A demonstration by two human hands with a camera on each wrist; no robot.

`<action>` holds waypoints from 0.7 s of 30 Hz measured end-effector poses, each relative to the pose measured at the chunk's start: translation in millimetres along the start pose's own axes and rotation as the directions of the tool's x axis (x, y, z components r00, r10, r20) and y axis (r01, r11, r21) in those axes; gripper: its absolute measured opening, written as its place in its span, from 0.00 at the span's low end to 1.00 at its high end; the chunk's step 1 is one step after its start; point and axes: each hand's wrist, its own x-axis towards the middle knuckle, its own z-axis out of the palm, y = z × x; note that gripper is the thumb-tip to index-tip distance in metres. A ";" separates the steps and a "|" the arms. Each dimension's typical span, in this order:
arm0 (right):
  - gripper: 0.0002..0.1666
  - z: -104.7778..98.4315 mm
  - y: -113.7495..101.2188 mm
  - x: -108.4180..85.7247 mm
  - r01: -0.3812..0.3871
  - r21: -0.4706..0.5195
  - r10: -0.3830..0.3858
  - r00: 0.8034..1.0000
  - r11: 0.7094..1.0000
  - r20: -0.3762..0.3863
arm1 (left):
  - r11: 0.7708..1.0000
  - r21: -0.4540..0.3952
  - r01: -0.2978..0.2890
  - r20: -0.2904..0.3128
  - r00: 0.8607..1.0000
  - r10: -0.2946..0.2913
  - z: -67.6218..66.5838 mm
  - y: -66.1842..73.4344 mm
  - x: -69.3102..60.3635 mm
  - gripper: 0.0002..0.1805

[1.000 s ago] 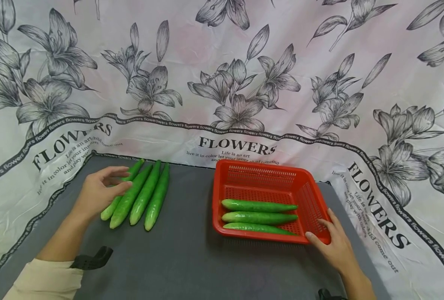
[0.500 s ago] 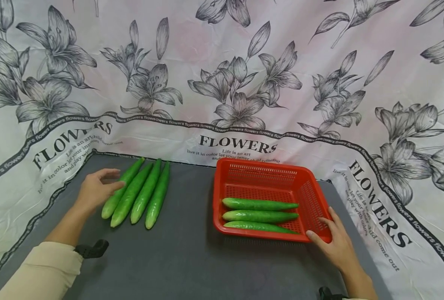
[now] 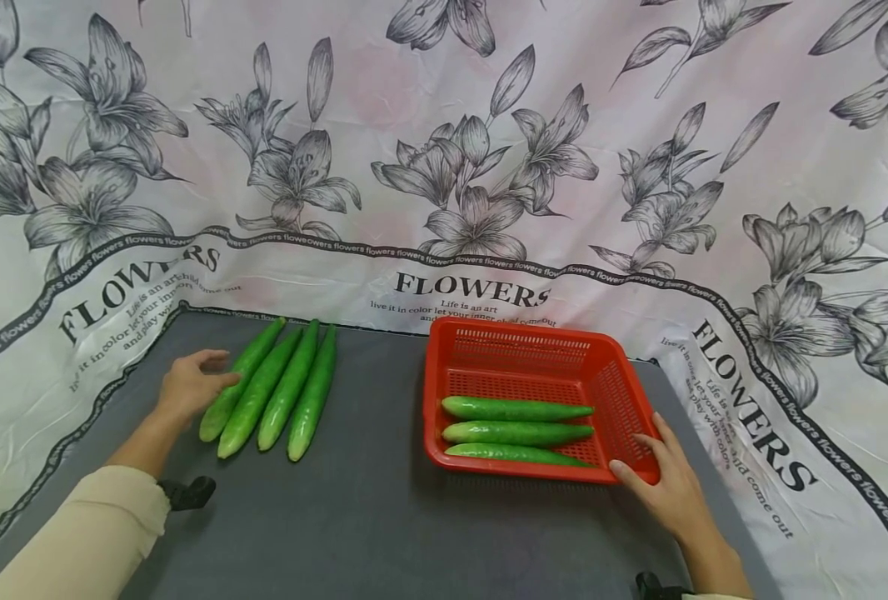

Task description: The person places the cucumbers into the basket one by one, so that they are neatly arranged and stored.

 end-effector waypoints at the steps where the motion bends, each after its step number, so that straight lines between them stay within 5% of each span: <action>1: 0.33 -0.1 -0.3 -0.3 -0.002 0.001 0.002 1.000 1.000 0.001 | 1.000 0.004 0.009 0.004 1.000 -0.009 0.6 -1.1 1.6 0.34; 21: 0.33 -0.1 0.1 -0.1 0.007 -0.005 -0.007 1.000 1.000 -0.006 | 0.972 0.141 0.185 0.126 0.971 -0.203 2.8 -7.6 22.0 0.37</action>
